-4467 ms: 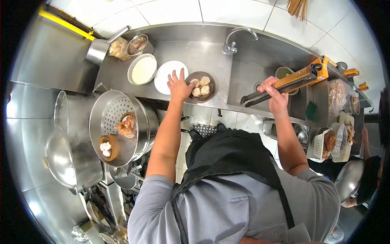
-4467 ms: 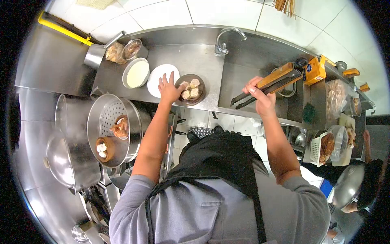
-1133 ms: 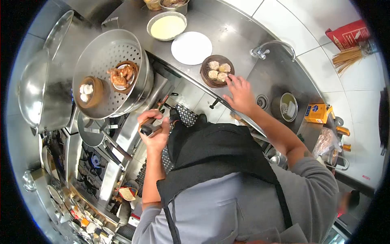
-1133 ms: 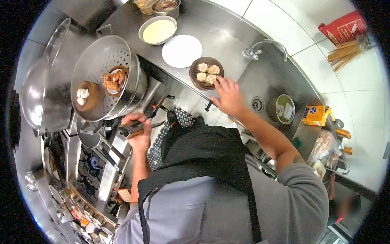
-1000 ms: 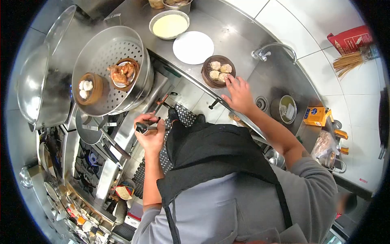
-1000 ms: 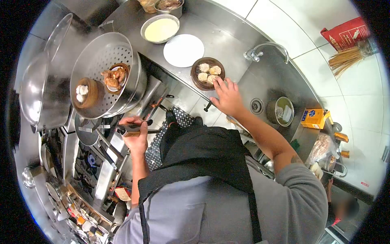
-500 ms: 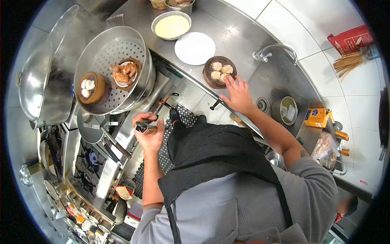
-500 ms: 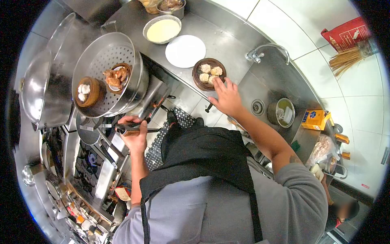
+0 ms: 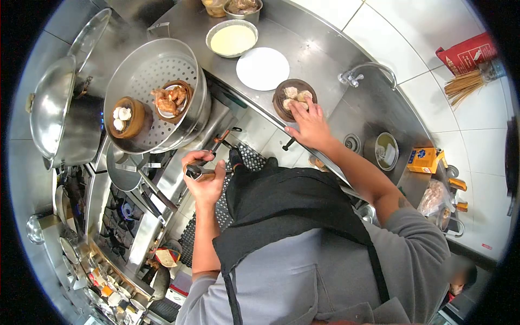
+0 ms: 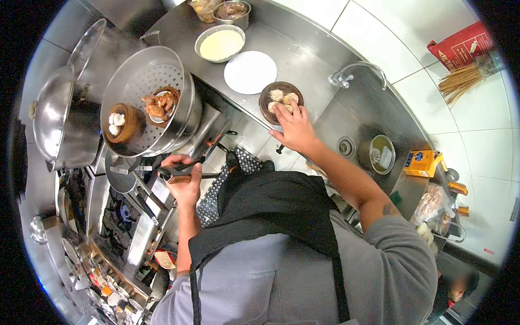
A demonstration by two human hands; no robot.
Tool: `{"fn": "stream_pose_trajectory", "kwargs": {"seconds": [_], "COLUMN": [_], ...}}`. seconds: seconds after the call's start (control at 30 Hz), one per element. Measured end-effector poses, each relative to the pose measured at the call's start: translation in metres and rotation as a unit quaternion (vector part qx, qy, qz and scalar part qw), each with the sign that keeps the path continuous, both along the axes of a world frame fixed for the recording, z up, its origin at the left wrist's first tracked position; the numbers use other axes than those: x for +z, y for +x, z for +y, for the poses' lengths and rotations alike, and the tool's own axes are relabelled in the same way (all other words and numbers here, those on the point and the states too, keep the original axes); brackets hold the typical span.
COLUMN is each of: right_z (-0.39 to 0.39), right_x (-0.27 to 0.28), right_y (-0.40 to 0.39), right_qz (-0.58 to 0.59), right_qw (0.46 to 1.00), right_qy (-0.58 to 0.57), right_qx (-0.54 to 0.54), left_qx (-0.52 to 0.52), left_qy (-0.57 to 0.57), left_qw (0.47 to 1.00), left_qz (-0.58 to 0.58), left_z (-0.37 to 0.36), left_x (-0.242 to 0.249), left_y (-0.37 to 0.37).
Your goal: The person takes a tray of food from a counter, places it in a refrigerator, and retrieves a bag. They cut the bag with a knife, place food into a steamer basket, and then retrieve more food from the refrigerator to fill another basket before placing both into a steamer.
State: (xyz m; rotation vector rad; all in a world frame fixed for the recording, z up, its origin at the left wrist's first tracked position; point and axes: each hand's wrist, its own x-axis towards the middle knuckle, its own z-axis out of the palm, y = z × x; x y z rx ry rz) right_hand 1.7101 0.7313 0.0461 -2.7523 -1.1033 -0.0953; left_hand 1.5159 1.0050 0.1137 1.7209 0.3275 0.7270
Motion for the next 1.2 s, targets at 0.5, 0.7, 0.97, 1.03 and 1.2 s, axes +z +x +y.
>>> {"fn": "stream_pose_trajectory", "kwargs": {"seconds": [0.5, 0.7, 0.97, 1.03, 1.2], "right_z": [0.078, 0.092, 0.082, 0.078, 0.071], "right_x": [0.036, -0.015, -0.099, -0.129, -0.183], "right_y": [-0.046, -0.04, -0.042, -0.035, -0.025], "right_qz": [0.257, 0.307, 0.128, 0.133, 0.257], "right_qw": [0.886, 0.87, 0.943, 0.962, 0.944], "right_qy": [0.307, 0.345, 0.298, 0.236, 0.153], "right_qx": [0.235, 0.172, 0.072, 0.037, -0.14], "left_qx": [-0.196, -0.258, 0.198, 0.352, 0.268], "left_qy": [0.191, 0.379, 0.482, 0.601, 0.432], "left_qw": [0.958, 0.882, 0.84, 0.68, 0.784], "left_qz": [-0.085, 0.111, 0.149, 0.229, 0.356], "left_z": [-0.032, -0.024, 0.301, 0.471, 0.76], "left_x": [0.006, 0.028, 0.275, 0.331, 0.378], "left_y": [0.06, 0.066, 0.067, 0.073, 0.041]}}
